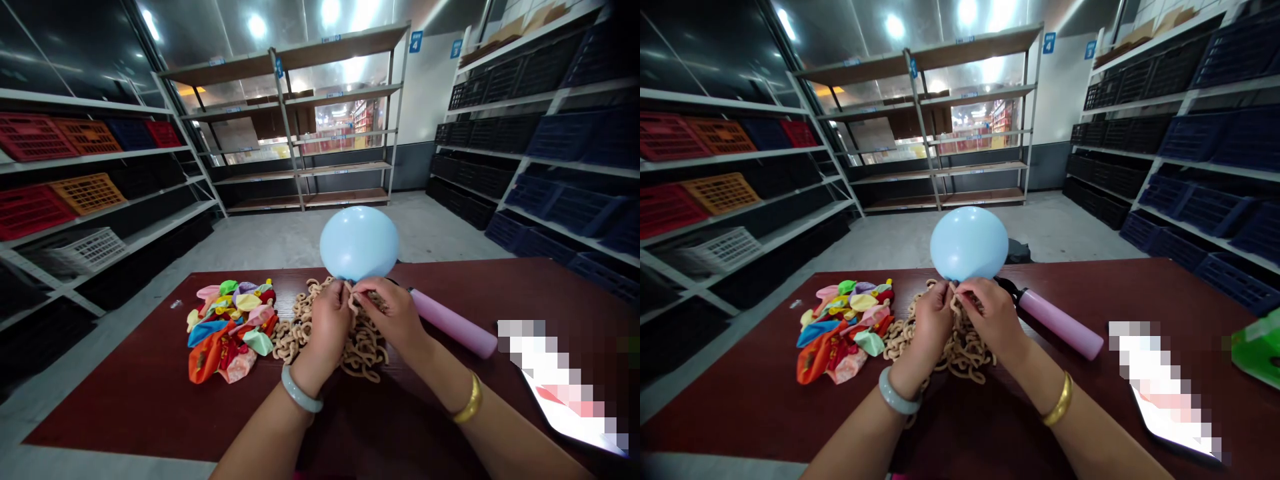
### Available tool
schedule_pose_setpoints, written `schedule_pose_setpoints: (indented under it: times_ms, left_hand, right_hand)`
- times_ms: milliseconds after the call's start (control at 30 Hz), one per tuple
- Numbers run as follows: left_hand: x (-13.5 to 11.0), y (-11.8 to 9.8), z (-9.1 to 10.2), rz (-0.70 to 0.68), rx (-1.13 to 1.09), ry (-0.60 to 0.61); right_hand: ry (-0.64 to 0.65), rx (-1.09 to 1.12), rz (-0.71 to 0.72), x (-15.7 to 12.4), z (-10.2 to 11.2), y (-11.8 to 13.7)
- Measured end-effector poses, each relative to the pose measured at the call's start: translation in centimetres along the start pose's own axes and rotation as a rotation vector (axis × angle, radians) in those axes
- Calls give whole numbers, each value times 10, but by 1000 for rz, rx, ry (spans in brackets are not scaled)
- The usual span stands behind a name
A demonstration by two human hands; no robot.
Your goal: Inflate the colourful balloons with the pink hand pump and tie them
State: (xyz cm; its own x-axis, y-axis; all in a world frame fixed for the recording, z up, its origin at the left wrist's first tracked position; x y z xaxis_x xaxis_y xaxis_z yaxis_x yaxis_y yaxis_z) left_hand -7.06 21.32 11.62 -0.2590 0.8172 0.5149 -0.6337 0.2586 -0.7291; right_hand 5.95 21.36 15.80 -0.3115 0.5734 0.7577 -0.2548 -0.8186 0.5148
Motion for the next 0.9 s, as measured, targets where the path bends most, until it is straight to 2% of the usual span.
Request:
schedule_pose_setpoints:
  times_ms: [133, 233, 433, 600, 767, 900]
  left_hand:
    - [-2, -11, 0, -60, 107, 0]
    - [-4, -17, 0, -98, 180, 5]
    - [-3, -18, -4, -135, 223, 24]
    - [-2, -15, -9, -66, 95, 35]
    - [-4, -10, -11, -13, -109, 20]
    - [-5, -10, -12, -30, -235, 23]
  right_hand:
    - [-44, 6, -112, -1, 4, -10]
    - [-51, -25, -136, -1, 5, -11]
    - [61, -189, -158, -1, -8, -13]
    - [-10, -273, -225, -6, -7, -23]
    - [-51, -218, -319, -7, -2, -29]
    - [-49, -111, -403, -6, -1, -35]
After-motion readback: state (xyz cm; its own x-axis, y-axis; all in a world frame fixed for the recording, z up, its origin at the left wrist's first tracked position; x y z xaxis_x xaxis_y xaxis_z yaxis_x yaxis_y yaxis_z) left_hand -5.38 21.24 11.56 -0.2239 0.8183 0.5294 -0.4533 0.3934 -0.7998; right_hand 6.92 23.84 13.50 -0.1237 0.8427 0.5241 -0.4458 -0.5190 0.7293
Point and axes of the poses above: each hand's wrist, its own x-axis towards the middle knuckle, its own z-axis out of the back of the hand, y = z × x, the point moved 10 cm from there along x, towards the middle knuckle, and after that the axes turned 3 degrees about -x, right-handed, at the moved point
